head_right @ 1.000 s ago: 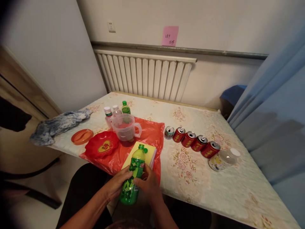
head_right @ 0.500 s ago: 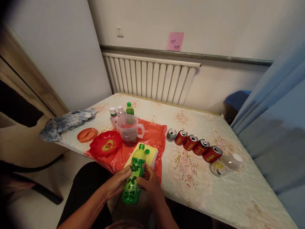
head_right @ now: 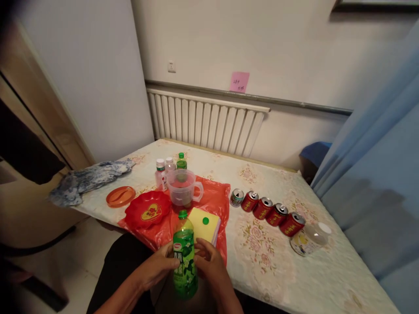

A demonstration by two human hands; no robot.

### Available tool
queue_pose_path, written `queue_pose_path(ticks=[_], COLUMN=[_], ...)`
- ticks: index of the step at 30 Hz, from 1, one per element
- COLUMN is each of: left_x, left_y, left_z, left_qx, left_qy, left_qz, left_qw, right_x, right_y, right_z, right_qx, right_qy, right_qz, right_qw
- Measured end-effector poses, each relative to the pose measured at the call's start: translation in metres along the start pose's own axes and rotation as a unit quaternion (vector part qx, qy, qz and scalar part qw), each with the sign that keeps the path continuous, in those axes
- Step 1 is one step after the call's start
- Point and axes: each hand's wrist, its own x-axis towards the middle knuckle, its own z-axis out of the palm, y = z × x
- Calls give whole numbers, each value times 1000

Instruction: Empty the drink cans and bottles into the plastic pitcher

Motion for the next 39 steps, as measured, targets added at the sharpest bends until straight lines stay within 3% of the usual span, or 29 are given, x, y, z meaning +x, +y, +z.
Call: queue_pose_path(ticks=[4,8,10,13,16,21,26,32,39], left_x=[-10,-12,-8,4,19,47,79,109,121], left_y=[17,40,51,65,83,109,123,132,124], left_z=[-10,-28,-43,-65,-80,-96,-117,-140,-168], left_qx=[28,94,153,252,312,351,343,328,307], left_qy=[54,177,270,405,463,468,446,428,393], left_qz=[28,99,128,174,194,204,206,241,239], left_qw=[998,975,942,862,806,785,801,807,833], right_x=[14,31,41,57,74,104,133,165,192], right_y=[-12,-26,-31,-38,-46,-66,-81,-82,-78], right_z=[1,0,0,1,1,4,10,18,37], right_qx=[-53,-81,-95,-112,-117,-136,-169,-185,-264], right_qy=[77,84,82,91,104,131,157,171,88], right_qz=[-9,-33,-44,-50,-61,-96,-139,-185,-176], right_qw=[996,993,991,988,986,977,963,950,944])
